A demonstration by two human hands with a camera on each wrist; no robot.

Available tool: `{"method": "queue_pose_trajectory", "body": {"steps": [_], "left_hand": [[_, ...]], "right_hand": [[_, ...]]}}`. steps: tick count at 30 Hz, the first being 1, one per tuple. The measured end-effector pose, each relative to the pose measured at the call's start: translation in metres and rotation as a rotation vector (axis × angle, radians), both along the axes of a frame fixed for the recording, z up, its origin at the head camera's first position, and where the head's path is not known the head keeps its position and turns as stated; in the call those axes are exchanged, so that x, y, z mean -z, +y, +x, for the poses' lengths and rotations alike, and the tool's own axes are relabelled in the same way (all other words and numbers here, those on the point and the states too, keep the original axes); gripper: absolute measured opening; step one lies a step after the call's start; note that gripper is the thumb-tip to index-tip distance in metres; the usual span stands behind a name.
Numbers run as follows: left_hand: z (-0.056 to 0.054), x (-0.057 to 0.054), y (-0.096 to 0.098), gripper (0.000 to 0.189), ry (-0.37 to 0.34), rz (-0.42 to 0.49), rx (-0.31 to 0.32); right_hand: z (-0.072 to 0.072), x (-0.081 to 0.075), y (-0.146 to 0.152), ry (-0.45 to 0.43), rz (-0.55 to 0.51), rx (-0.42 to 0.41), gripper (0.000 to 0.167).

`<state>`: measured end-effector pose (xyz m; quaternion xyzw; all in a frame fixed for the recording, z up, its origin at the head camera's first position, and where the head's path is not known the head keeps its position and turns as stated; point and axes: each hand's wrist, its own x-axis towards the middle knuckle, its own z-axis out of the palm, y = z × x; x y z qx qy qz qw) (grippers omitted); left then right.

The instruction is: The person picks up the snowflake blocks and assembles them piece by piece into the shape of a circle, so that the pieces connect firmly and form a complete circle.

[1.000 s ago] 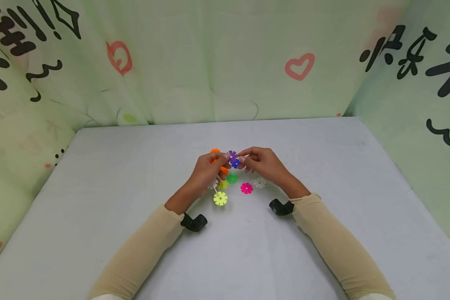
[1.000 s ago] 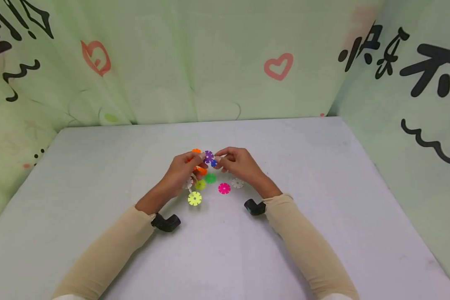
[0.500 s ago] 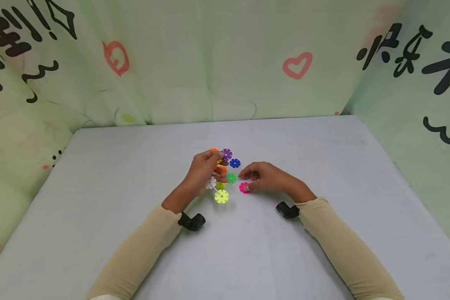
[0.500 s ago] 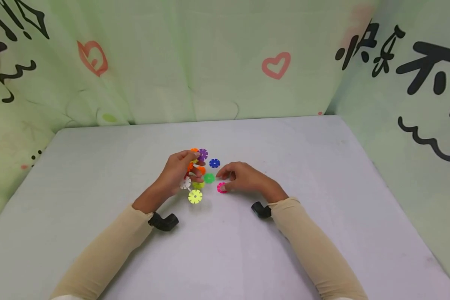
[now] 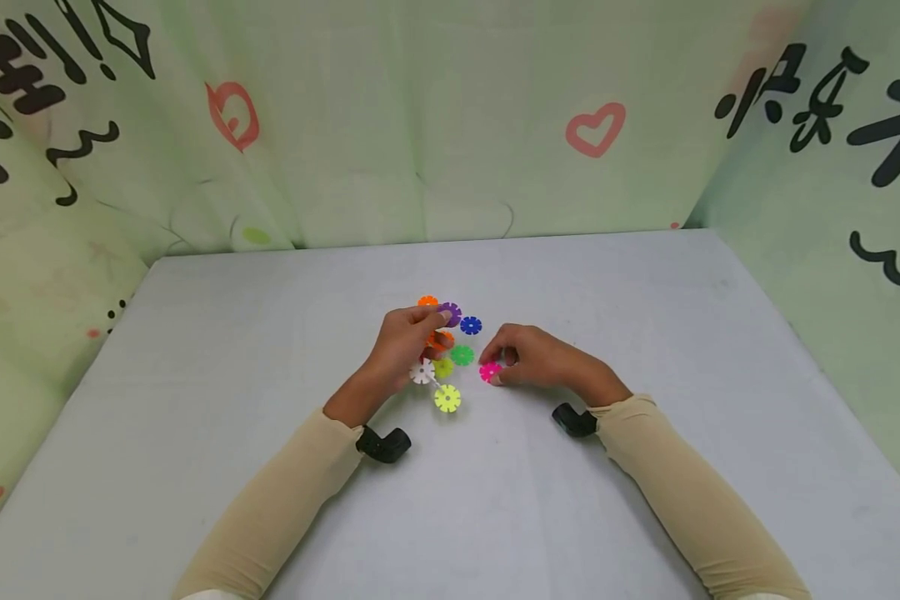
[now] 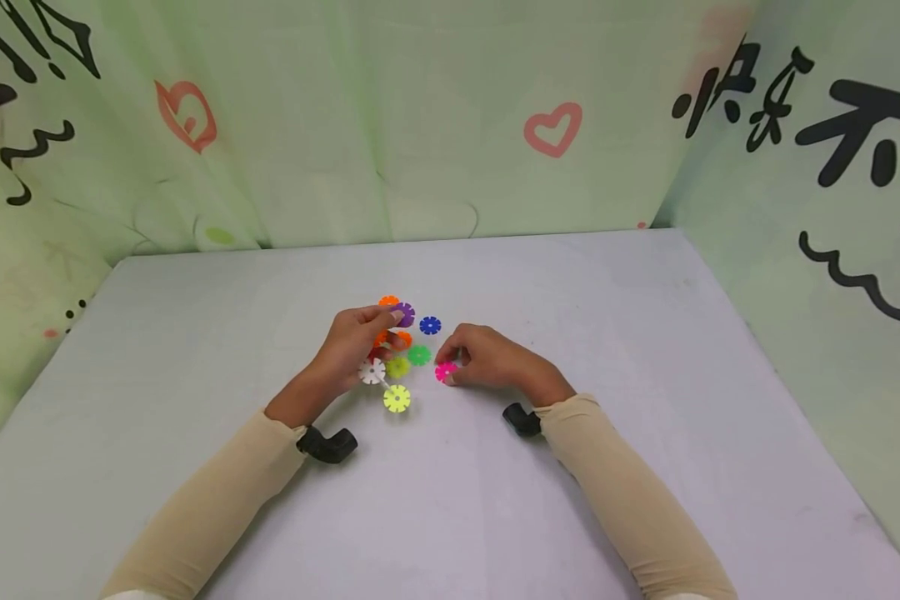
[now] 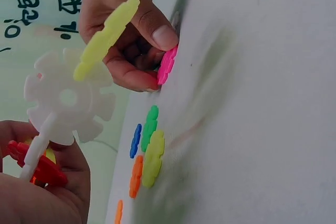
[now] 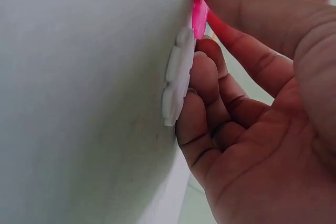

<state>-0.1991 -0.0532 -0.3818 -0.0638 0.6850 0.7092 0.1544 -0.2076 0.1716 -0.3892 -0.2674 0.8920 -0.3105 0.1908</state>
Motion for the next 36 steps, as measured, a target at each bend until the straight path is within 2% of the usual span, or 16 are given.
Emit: {"method": "queue_pose_trajectory", "body": {"steps": [10,15,19,24,32,36], "left_hand": [[0.0,0.002,0.001,0.031,-0.019,0.086,0.005],[0.0,0.003,0.002,0.031,-0.008,0.094,0.008],[0.001,0.003,0.003,0.031,-0.003,0.068,0.012],[0.001,0.004,0.005,0.031,0.0,0.044,0.037],[0.002,0.005,0.007,0.034,0.002,0.092,0.055],[0.003,0.005,0.006,0.04,0.011,0.119,0.067]], "right_hand": [[-0.003,0.001,-0.001,-0.006,-0.018,0.076,0.02],[-0.004,-0.001,-0.003,0.012,-0.064,0.128,0.015],[-0.004,-0.004,-0.005,0.045,-0.108,0.157,0.017],[-0.001,-0.01,-0.008,0.079,-0.144,0.156,0.018],[0.0,-0.015,-0.011,0.154,-0.253,0.25,0.012],[-0.001,-0.016,-0.012,0.179,-0.283,0.267,0.012]]}}
